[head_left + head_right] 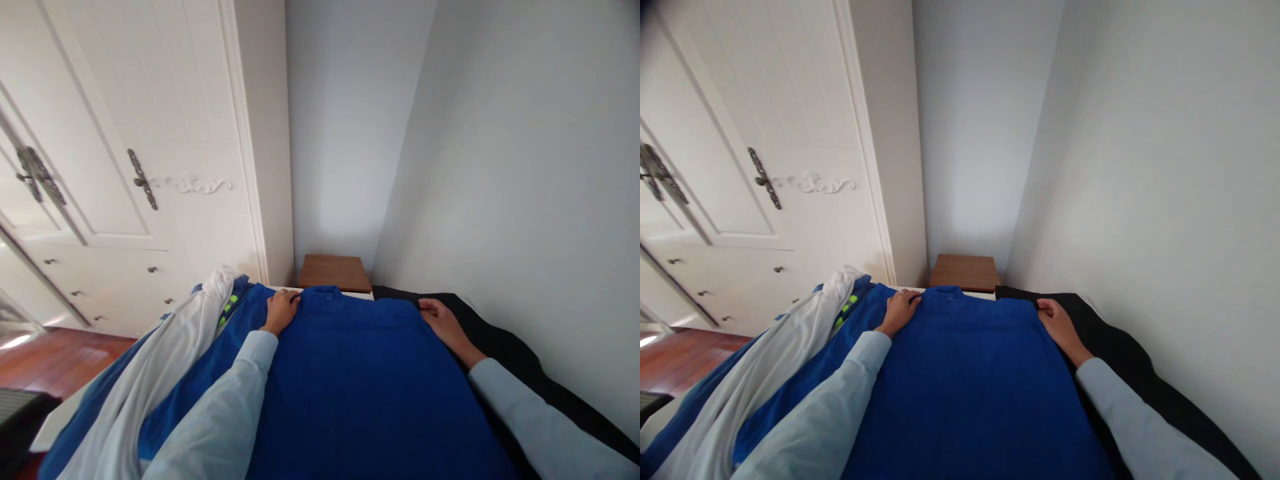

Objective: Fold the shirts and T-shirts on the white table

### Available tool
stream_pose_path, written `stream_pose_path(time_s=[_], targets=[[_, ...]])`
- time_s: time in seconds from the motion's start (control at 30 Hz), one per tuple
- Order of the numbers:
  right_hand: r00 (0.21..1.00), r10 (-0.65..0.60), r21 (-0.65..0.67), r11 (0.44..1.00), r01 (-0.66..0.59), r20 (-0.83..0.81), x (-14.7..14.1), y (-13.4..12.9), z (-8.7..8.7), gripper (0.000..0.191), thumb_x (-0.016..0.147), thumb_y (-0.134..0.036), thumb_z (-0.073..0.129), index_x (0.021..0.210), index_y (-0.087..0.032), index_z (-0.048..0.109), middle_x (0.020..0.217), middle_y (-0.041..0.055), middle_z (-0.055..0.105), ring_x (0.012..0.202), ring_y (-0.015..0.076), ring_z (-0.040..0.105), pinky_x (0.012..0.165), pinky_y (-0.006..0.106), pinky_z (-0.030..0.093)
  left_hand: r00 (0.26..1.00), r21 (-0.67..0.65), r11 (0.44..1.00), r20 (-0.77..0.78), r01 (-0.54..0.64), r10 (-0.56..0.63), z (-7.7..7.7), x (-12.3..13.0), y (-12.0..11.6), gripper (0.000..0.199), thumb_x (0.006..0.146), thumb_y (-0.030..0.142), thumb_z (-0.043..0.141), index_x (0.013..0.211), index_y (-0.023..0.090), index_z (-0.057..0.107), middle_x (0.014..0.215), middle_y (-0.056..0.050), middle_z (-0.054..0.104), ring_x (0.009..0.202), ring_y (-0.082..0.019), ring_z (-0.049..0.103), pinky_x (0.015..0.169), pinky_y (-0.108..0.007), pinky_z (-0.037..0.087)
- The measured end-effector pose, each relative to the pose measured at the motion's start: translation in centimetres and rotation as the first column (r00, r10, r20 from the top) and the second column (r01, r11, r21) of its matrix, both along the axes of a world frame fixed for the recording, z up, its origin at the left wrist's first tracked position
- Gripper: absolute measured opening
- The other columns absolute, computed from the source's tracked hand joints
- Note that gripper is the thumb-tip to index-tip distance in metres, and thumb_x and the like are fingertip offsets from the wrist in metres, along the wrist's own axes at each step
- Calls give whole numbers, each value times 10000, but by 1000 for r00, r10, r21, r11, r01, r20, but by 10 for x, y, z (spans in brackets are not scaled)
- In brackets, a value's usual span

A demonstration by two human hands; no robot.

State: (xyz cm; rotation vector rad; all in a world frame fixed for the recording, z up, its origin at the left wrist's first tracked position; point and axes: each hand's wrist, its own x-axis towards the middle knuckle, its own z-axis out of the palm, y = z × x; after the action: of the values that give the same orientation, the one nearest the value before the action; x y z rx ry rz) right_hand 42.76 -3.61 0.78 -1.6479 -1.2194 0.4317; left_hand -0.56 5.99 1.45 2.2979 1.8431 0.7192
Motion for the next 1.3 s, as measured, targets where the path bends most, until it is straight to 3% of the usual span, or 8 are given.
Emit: stream_pose_path(time_s=[0.17,0.3,0.43,0.67,0.8,0.97,1.13,1.3], targets=[[951,121,102,983,-155,284,-29,24,26,304,825,-327,551,1047,-196,712,1098,116,728,1006,250,680,979,419,513,997,86,996,83,0,-7,1,-3,1,244,968,294,514,1035,207,732,1137,-74,713,1122,-241,611,979,-394,447],[866,294,-43,952,-303,405,-53,47,28,375,796,-349,635,1127,-196,725,1247,133,697,1204,313,623,1100,467,430,992,160,987,128,-20,0,7,-5,-1,233,975,295,521,1019,218,736,1105,-48,722,1075,-201,621,972,-350,447],[833,380,-195,924,-328,401,-56,57,17,321,786,-394,667,1037,-222,769,1186,110,735,1167,343,648,1090,507,422,981,202,978,193,-51,11,9,-6,-1,231,974,304,531,1010,217,742,1094,-53,726,1073,-209,619,981,-364,447],[907,291,-35,955,-294,305,-53,48,5,260,781,-416,628,893,-227,767,998,76,770,987,291,694,1002,435,485,986,119,993,162,12,-32,1,-6,-2,188,942,246,566,986,194,741,1065,-55,744,1041,-205,645,985,-348,469],[915,303,14,948,-318,267,-48,46,19,288,789,-463,623,895,-234,763,994,77,771,982,292,695,996,429,486,992,119,992,108,45,-58,19,-10,-4,212,952,263,547,989,204,747,1050,-57,751,1026,-214,654,984,-355,468],[914,295,-5,952,-306,278,-46,60,32,281,806,-465,613,890,-237,756,940,71,772,927,275,699,892,388,512,999,105,994,30,25,-28,42,-12,16,257,962,315,522,1014,228,759,1072,-61,749,1073,-231,655,998,-355,468],[856,363,-140,932,-334,368,-56,72,9,207,802,-355,562,808,-224,722,885,60,761,856,252,693,837,375,494,998,16,998,1,61,-61,19,0,28,280,978,262,481,1010,208,754,1052,-53,763,1000,-195,695,920,-282,505],[843,381,-136,924,-357,379,-56,70,-8,232,842,-357,527,846,-218,713,932,71,753,910,262,689,867,386,493,999,20,999,-31,38,-37,2,-1,24,353,1011,280,395,1166,160,689,1159,-113,725,1076,-210,674,993,-315,487]])
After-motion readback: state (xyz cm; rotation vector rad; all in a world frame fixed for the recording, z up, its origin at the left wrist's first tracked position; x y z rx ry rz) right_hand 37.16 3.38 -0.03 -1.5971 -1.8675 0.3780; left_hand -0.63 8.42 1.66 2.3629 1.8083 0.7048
